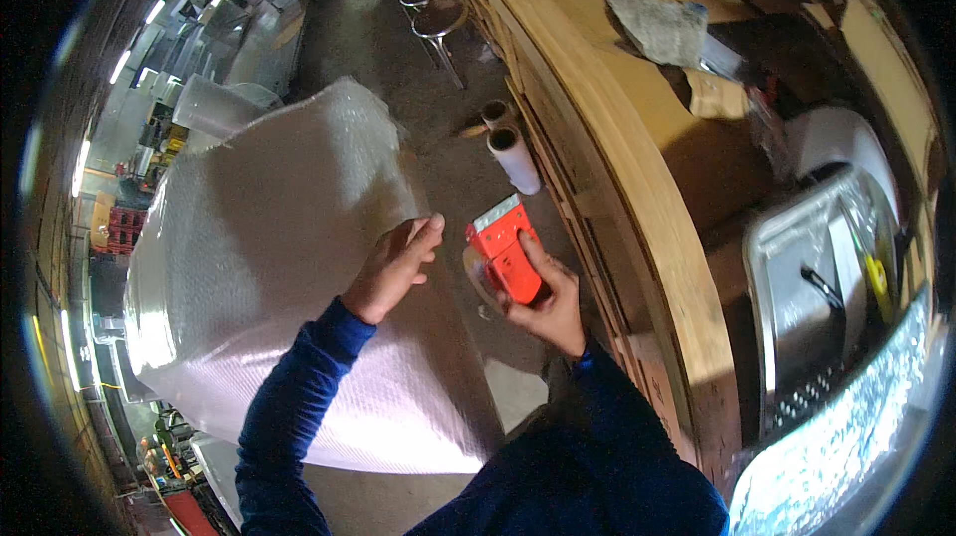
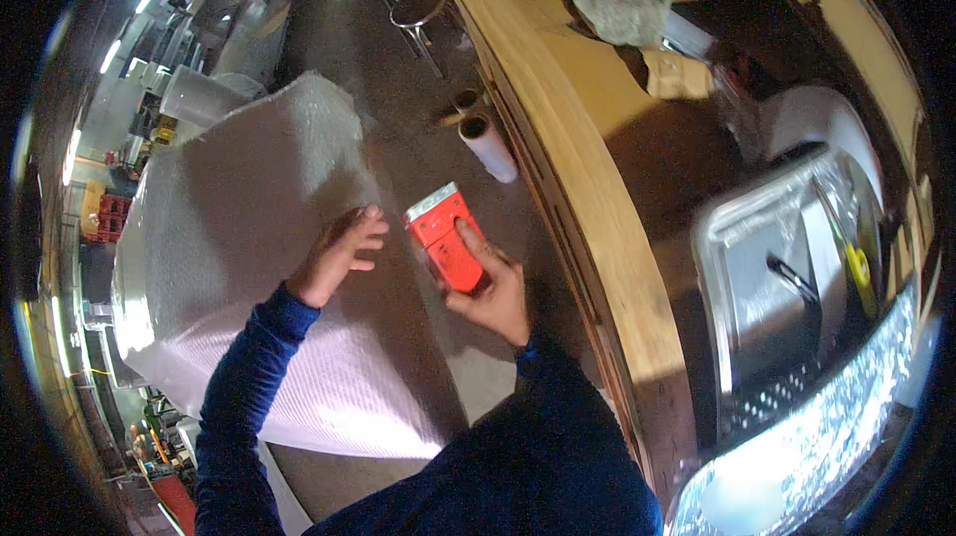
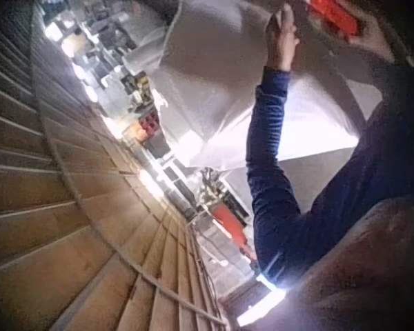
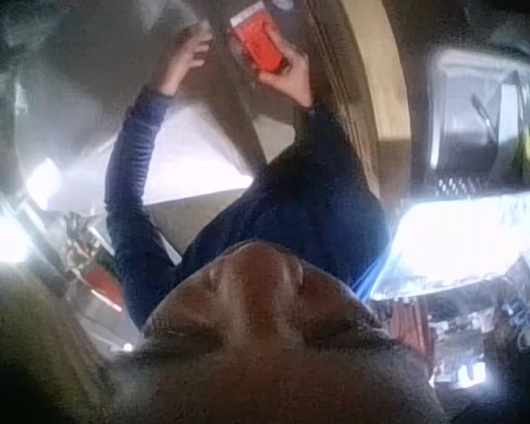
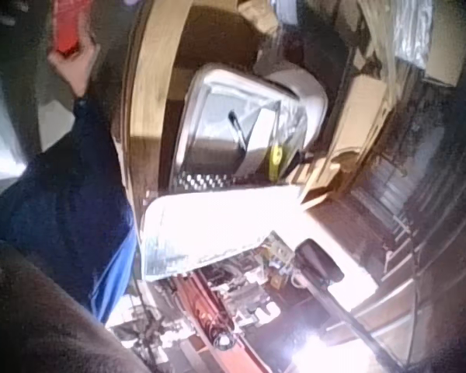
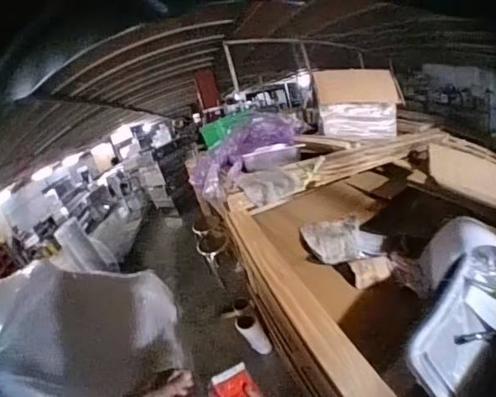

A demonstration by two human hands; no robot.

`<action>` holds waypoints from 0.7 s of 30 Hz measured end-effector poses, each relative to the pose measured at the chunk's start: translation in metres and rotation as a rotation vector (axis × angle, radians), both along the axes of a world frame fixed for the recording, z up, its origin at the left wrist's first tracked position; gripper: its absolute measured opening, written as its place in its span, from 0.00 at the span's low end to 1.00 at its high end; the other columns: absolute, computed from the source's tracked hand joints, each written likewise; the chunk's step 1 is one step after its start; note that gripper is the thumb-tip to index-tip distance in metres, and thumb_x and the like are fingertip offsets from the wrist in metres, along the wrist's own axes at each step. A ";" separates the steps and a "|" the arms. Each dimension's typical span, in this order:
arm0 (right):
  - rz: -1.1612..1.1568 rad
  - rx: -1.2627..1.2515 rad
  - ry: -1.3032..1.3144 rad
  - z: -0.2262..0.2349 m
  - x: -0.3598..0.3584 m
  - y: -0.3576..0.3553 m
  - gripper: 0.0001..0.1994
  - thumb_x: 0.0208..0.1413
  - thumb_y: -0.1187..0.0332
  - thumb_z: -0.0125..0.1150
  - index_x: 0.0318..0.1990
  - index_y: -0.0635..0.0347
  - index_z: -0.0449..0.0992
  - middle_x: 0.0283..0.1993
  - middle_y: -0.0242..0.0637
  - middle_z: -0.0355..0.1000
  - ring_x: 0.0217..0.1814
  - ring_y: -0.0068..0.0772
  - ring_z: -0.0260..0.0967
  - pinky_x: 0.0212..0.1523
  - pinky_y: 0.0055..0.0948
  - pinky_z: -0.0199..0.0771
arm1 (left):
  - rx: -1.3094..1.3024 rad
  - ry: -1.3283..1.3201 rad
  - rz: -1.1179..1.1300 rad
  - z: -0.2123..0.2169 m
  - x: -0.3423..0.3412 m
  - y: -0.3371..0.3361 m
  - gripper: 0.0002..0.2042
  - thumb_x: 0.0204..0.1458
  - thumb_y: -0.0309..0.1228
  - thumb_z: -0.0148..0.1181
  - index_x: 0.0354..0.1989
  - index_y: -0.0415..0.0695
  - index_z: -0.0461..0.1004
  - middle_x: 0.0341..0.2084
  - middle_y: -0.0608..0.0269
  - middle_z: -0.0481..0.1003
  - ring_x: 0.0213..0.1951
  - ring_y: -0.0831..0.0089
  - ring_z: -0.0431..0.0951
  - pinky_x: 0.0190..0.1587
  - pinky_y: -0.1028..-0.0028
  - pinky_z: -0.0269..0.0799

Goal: The person wraps a large piece of furniture with bubble wrap and secures it with packing tape using a handheld dispenser. They smooth the wrap, apply tape along seams, and rotate the item to cover all sides.

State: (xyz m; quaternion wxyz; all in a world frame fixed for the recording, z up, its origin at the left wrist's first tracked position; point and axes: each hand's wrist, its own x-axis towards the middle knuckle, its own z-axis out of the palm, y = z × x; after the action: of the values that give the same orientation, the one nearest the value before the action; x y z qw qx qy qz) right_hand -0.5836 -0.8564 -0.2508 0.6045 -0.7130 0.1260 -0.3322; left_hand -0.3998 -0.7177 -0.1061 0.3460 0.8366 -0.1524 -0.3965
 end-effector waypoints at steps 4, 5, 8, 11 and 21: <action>0.045 -0.066 -0.047 0.001 0.048 -0.010 0.44 0.36 0.65 0.79 0.69 0.47 0.70 0.53 0.49 0.78 0.49 0.49 0.81 0.48 0.41 0.83 | 0.080 0.273 0.044 -0.003 0.055 -0.025 0.29 0.65 0.56 0.52 0.59 0.43 0.73 0.50 0.59 0.79 0.51 0.70 0.79 0.50 0.62 0.78; 0.068 -0.080 -0.069 0.000 0.057 -0.011 0.44 0.36 0.65 0.80 0.68 0.47 0.70 0.52 0.48 0.78 0.47 0.49 0.81 0.46 0.40 0.83 | 0.050 0.241 0.049 -0.009 0.063 -0.027 0.25 0.66 0.53 0.51 0.57 0.44 0.74 0.48 0.61 0.80 0.49 0.71 0.80 0.47 0.64 0.79; 0.083 -0.131 -0.112 -0.011 0.085 -0.016 0.45 0.36 0.65 0.80 0.69 0.45 0.69 0.44 0.43 0.78 0.39 0.47 0.80 0.40 0.39 0.83 | -0.076 0.187 0.047 -0.032 0.084 -0.030 0.19 0.68 0.46 0.50 0.53 0.45 0.77 0.43 0.65 0.81 0.43 0.74 0.82 0.40 0.68 0.80; 0.117 -0.098 -0.117 -0.020 0.105 -0.019 0.46 0.35 0.65 0.80 0.69 0.44 0.69 0.43 0.42 0.77 0.37 0.46 0.79 0.38 0.39 0.82 | -0.110 0.203 0.098 -0.044 0.100 -0.037 0.17 0.68 0.44 0.49 0.50 0.46 0.78 0.40 0.65 0.81 0.39 0.77 0.82 0.37 0.73 0.80; 0.060 -0.087 -0.079 -0.046 0.125 -0.046 0.44 0.36 0.62 0.80 0.68 0.43 0.70 0.42 0.45 0.78 0.37 0.47 0.79 0.35 0.41 0.81 | -0.107 0.027 -0.132 -0.089 0.149 -0.085 0.11 0.62 0.37 0.61 0.35 0.41 0.82 0.24 0.69 0.79 0.26 0.81 0.77 0.27 0.75 0.74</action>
State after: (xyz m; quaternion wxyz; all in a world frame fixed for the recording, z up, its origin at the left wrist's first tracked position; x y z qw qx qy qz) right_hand -0.4581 -0.9026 -0.2967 0.5873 -0.7284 0.0661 -0.3467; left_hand -0.2506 -0.8030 -0.1955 0.3655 0.7996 -0.2236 -0.4207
